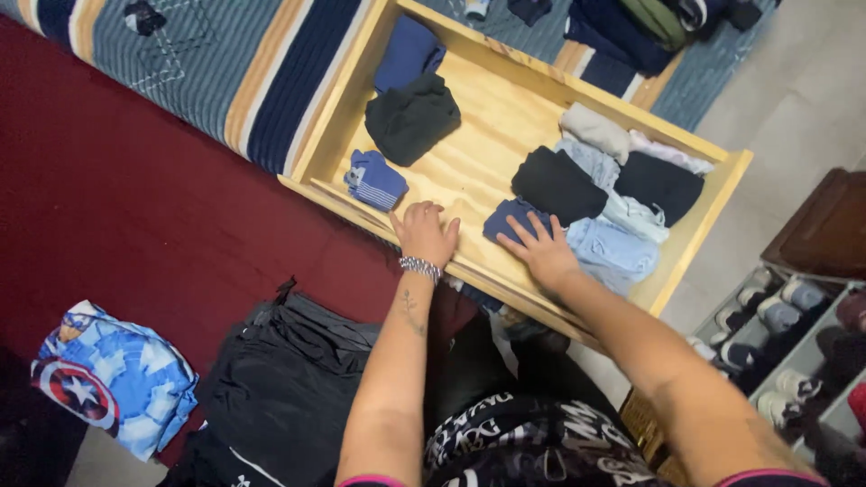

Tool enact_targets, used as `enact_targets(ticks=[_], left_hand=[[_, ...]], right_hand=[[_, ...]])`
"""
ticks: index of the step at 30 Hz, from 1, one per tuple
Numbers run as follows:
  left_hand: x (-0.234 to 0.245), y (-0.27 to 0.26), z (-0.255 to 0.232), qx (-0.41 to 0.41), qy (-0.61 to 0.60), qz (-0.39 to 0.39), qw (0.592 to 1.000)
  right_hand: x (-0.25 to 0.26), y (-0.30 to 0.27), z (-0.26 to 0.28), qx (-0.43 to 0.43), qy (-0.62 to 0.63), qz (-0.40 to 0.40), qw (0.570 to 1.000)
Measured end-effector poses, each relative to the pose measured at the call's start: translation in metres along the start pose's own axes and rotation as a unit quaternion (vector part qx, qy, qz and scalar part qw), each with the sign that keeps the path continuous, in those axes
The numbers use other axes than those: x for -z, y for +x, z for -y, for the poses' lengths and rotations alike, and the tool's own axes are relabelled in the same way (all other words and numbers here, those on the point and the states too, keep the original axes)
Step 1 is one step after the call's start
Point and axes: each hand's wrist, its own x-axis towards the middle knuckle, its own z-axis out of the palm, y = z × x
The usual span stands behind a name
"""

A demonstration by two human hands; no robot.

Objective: Organize folded clothes and socks into a dresser drawer.

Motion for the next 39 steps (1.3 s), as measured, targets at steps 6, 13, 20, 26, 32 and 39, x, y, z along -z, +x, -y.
enact_targets(ticks=[6, 13, 20, 26, 32, 39], left_hand=[[-0.009, 0.005, -0.001, 0.058, 0.02, 0.065, 0.996], [0.001, 0.005, -0.007, 0.065, 0.043, 0.1, 0.992], [-0.023, 0.002, -0.001, 0.084, 0.065, 0.145, 0.984], [-0.017, 0.006, -0.005, 0.093, 0.035, 0.146, 0.984], [-0.092, -0.016, 0.02, 0.077, 0.064, 0.136, 0.986], [-0.053, -0.007, 0.007, 0.045, 0.03, 0.152, 0.987]], right_hand=[[0.04, -0.012, 0.008, 0.019, -0.004, 0.018, 1.0], [0.038, -0.005, 0.032, 0.024, 0.016, -0.012, 1.0], [0.056, 0.11, 0.037, -0.055, 0.325, -0.127, 0.935], [-0.002, 0.249, 0.061, -0.14, 0.611, 0.039, 0.778], [0.024, 0.283, 0.097, -0.287, 0.696, 0.084, 0.653], [-0.003, 0.299, 0.093, -0.222, 0.676, 0.145, 0.688]])
